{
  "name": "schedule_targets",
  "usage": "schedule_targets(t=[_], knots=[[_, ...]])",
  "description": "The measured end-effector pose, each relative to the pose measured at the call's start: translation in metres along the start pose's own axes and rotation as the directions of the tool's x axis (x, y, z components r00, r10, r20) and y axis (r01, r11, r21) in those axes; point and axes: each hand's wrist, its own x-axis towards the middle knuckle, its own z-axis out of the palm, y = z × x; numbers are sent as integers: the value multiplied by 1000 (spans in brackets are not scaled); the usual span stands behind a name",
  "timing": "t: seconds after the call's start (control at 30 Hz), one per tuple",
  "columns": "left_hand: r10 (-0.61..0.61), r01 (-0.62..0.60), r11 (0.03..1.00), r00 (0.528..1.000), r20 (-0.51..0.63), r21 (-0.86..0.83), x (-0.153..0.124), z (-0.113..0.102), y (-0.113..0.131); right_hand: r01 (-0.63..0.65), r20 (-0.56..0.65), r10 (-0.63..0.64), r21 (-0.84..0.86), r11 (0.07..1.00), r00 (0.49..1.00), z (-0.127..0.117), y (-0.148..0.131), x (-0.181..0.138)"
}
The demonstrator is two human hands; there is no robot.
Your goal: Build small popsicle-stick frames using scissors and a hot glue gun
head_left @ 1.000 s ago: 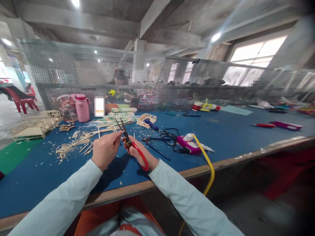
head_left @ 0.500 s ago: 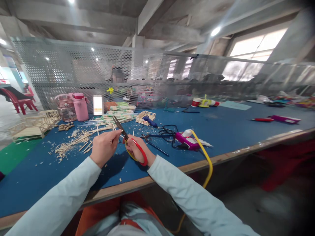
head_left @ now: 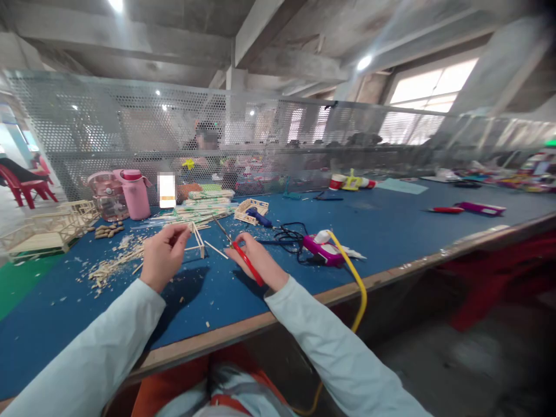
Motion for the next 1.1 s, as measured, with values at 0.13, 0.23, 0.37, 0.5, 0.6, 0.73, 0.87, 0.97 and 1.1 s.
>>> schedule_targets(t=[0.13, 0.23, 0.37, 0.5, 0.6, 0.73, 0.87, 0.97, 1.1], knots=[[-30, 31, 999, 995, -94, 7, 18, -18, -26, -106, 18, 126, -429, 897, 992, -19, 15, -1], [-66, 65, 998, 994, -85, -23, 28, -27, -41, -100, 14, 145, -658, 746, 989, -25, 12, 11], [-177, 204, 968, 969, 175, -149, 30, -33, -47, -10, 59, 76, -728, 685, 995, -21, -16, 36], [-109, 189, 967, 913, 394, -171, 23, -31, -38, 464, 259, -388, -574, 675, 885, 4, -51, 47], [-87, 183, 965, 900, 427, -189, 16, -24, -31, 718, 473, -540, -465, 518, 696, 30, -57, 47], [-105, 176, 977, 887, 451, -119, 14, -21, -31, 677, 491, -466, -530, 510, 736, 41, -42, 50], [-325, 301, 945, 905, 274, 127, 22, -32, -43, 619, 421, -454, -529, 580, 786, 32, -25, 51], [-513, 467, 858, 771, 378, 214, 23, -35, -54, 634, 463, -436, -504, 586, 771, 35, -18, 46], [-447, 517, 854, 682, 579, 49, 17, -26, -61, 615, 520, -351, -524, 589, 779, 52, -15, 40]])
